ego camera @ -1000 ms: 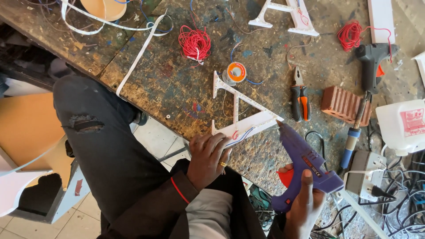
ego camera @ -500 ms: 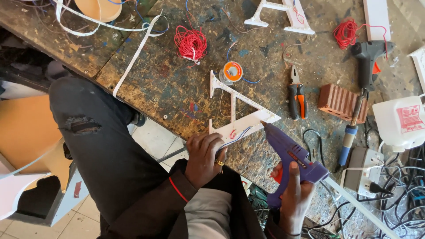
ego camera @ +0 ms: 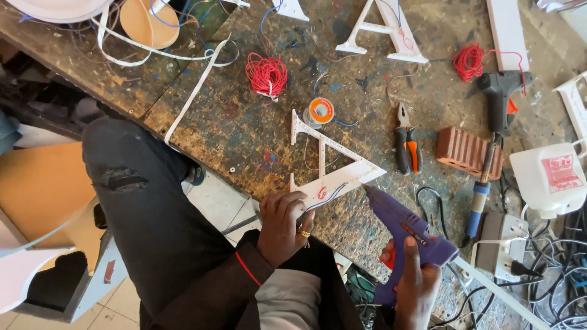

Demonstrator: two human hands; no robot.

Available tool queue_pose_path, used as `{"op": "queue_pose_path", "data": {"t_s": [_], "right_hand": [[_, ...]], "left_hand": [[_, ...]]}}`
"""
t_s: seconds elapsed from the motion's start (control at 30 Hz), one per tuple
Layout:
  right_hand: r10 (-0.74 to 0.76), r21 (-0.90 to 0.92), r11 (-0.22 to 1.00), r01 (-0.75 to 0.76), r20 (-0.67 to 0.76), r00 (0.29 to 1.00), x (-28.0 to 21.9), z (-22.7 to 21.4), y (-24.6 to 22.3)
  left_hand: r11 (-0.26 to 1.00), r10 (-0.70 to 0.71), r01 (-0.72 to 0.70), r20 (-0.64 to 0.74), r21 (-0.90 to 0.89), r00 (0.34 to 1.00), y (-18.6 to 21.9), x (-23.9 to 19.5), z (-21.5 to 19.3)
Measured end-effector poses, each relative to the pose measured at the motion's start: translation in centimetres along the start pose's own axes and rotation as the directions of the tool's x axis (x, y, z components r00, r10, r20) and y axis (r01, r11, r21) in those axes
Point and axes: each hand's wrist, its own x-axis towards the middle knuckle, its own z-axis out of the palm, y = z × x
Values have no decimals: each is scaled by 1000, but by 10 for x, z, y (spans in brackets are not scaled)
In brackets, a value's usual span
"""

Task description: Soldering wires to LED strips and using a hot glue gun to secure components inside a sign letter.

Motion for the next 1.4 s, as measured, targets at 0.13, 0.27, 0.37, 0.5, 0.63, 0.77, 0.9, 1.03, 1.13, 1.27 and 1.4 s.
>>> {"op": "queue_pose_path", "data": {"t_s": [0.13,0.27,0.37,0.5,0.63,0.77,0.9,1.03,1.13,1.27,1.4], "right_hand": [[-76,119,990,73,20,997,14,2,11],[-172,68,983,170,24,985,28,19,10],[-176,48,983,176,-1,984,31,27,4],[-107,10,994,107,-1,994,19,26,-10],[-180,75,980,183,-37,983,36,28,18],[-104,24,994,105,-25,994,15,19,-1],[-81,176,981,76,25,996,-9,13,-5],[-156,267,959,99,204,966,-17,8,12],[-7,102,995,-13,194,981,-26,12,26],[-188,162,977,142,323,927,-37,27,18],[-126,92,990,102,312,942,-44,29,7]], "left_hand": [[1000,23,-23,0,-9,1000,-2,-4,0],[999,24,-24,15,-24,1000,-5,-4,0],[999,22,-21,21,-27,1000,-5,-4,0],[999,23,-21,46,-48,999,-6,-5,-1],[998,41,-40,26,-49,999,-7,-6,1],[998,42,-43,-30,-45,999,1,-2,-12],[1000,29,-28,-123,11,992,-1,-9,-16],[994,33,-19,-125,106,992,-1,-17,-20],[987,40,-19,-125,163,991,5,-16,-25],[991,75,-62,-106,116,992,0,-13,-31],[988,135,-128,-94,81,986,-5,-8,-37]]}}
